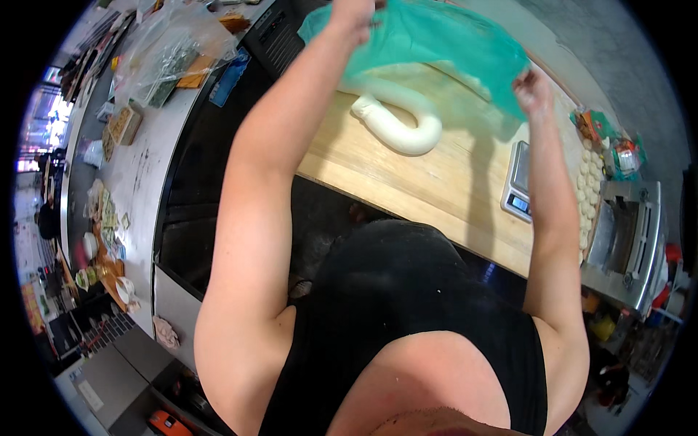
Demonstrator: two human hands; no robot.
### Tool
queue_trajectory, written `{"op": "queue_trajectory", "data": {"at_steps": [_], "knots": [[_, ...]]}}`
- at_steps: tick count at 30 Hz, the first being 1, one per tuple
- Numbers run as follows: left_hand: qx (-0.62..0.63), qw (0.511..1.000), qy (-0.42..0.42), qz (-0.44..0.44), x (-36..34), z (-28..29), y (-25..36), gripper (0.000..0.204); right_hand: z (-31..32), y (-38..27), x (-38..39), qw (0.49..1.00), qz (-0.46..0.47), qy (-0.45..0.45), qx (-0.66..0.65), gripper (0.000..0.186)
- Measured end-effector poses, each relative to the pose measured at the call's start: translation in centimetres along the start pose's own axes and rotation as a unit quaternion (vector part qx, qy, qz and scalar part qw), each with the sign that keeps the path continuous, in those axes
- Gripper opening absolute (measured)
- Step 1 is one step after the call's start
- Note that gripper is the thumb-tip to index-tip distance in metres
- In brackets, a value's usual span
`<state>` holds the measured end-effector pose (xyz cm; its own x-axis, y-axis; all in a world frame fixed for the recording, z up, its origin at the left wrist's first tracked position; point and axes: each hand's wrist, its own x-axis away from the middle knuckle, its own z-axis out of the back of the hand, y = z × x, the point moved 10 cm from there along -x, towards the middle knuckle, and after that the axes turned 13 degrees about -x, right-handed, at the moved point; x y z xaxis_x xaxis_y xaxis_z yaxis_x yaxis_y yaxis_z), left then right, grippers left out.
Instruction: The person divides portions of dough from a large roll, places each portion on a digital scale to weigh it, adds or removes small pieces of dough until the weight is correct, and then places the measured portions in a row on the wooden work surface.
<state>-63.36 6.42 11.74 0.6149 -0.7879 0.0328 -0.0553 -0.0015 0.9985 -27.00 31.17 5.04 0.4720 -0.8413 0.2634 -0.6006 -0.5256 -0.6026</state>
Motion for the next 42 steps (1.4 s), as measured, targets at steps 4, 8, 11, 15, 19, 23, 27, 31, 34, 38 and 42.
{"op": "queue_trajectory", "data": {"at_steps": [4, 8, 11, 15, 19, 23, 27, 31, 34, 38, 42], "knots": [[-0.085, 0.951, 0.092, -0.284, 0.2, -0.1, 13.7, 0.028, -11.8, -9.6, 1.8, 0.976, 0.199, -0.087, -0.014, 0.027], [-0.371, 0.876, 0.080, -0.296, 5.1, 0.7, 9.5, 0.017, -14.9, -4.5, 7.5, 0.944, 0.156, -0.192, 0.216, 0.029], [-0.408, 0.885, 0.123, -0.188, 9.9, 5.0, -3.3, 0.030, -9.7, 9.8, 10.0, 0.878, 0.039, -0.191, 0.437, 0.018], [-0.347, 0.930, 0.091, -0.075, 15.9, 5.5, -12.5, 0.050, -9.0, 23.5, 14.7, 0.685, 0.127, -0.313, 0.646, 0.036], [-0.313, 0.939, 0.142, -0.026, 16.8, 1.6, -18.2, 0.057, -8.2, 30.4, 16.6, 0.606, 0.143, -0.338, 0.706, 0.075], [-0.306, 0.928, 0.048, 0.206, 19.6, -0.4, -15.1, 0.046, -5.9, 27.3, 18.0, 0.552, 0.128, -0.260, 0.782, 0.098], [-0.283, 0.938, 0.064, 0.190, 20.8, 1.0, -14.1, 0.050, -6.8, 27.3, 18.0, 0.535, 0.079, -0.252, 0.803, 0.082], [-0.446, 0.888, 0.040, -0.105, 19.3, -0.2, -15.0, 0.058, -8.0, 28.3, 19.1, 0.449, -0.019, -0.363, 0.816, 0.056], [-0.410, 0.858, -0.309, -0.015, 21.8, -7.2, -18.5, 0.064, -5.6, 27.2, 22.3, 0.378, -0.068, -0.519, 0.764, 0.046], [-0.330, 0.810, -0.485, -0.012, 29.2, -12.9, -16.5, 0.054, -2.4, 19.7, 27.0, 0.344, 0.075, -0.581, 0.734, 0.058], [-0.468, 0.855, -0.192, -0.116, 21.9, -8.1, -13.0, 0.062, 3.4, 11.8, 27.0, 0.553, 0.084, -0.329, 0.761, 0.082]]}}
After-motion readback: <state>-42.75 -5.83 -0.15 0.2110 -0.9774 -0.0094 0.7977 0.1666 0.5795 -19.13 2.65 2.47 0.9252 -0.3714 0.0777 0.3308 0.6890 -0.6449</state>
